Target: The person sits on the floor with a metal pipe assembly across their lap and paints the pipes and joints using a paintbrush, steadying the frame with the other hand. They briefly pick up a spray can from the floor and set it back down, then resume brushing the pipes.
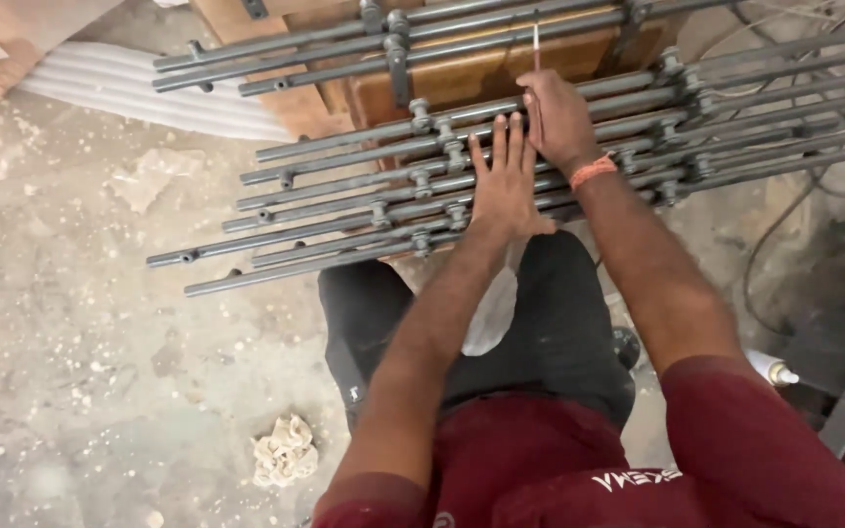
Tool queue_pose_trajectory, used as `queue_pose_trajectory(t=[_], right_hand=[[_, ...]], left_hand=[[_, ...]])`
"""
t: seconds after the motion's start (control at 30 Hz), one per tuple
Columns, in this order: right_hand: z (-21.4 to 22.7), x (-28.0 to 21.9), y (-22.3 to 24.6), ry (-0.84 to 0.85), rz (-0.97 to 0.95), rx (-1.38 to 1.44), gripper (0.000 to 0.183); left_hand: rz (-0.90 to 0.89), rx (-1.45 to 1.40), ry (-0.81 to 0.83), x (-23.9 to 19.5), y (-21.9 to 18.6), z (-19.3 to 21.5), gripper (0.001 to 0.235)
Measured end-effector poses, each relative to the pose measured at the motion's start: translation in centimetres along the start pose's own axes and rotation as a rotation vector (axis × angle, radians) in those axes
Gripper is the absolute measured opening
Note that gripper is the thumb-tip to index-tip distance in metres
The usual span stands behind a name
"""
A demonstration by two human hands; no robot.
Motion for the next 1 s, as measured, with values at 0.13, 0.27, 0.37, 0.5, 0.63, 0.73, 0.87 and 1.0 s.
queue_pose_trajectory(t=[0.13,0.27,0.37,0.5,0.63,0.73,0.87,1.0], right_hand=[[1.1,-0.1,0.3,-0.049,0.048,-0.026,0.018],[0.6,-1.0,0.0,0.005,0.100,0.033,0.020],[0.6,-0.7,-0.5,0.007,0.042,0.042,0.019],[0.7,-0.6,-1.4,-0.021,0.105,0.040,0.021],[0.8,-0.5,-1.7,0.026,0.087,0.064,0.022],[1.0,-0.3,-2.0,0.011,0.111,0.089,0.022],[0.1,-0.8,-3.1,0.001,0.130,0.097,0.023],[0.6,-0.8,-3.4,-0.017,0.114,0.117,0.025]], left_hand=[[0.014,0.035,-0.059,-0.2,-0.5,0.7,0.150],[0.024,0.017,-0.036,-0.2,-0.9,-0.6,0.153],[0.025,0.010,-0.065,0.1,-0.8,-0.5,0.154],[0.023,-0.029,-0.070,0.7,-1.0,-0.5,0.154],[0.027,-0.058,-0.083,0.7,-1.2,-0.3,0.156],[0.030,0.031,-0.123,0.7,-1.3,-0.4,0.156],[0.009,-0.031,-0.139,0.9,-1.4,-1.1,0.155],[-0.032,0.001,-0.203,0.9,-1.8,-0.7,0.154]])
Point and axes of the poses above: each hand's wrist, its own x-axis towards the middle knuckle, its own z-axis out of the back of the hand, y = z × x, the point moved 5 cm from there along x, towards the middle knuckle, and after that the axes turned 9 degrees about y, right-handed, at the moved point
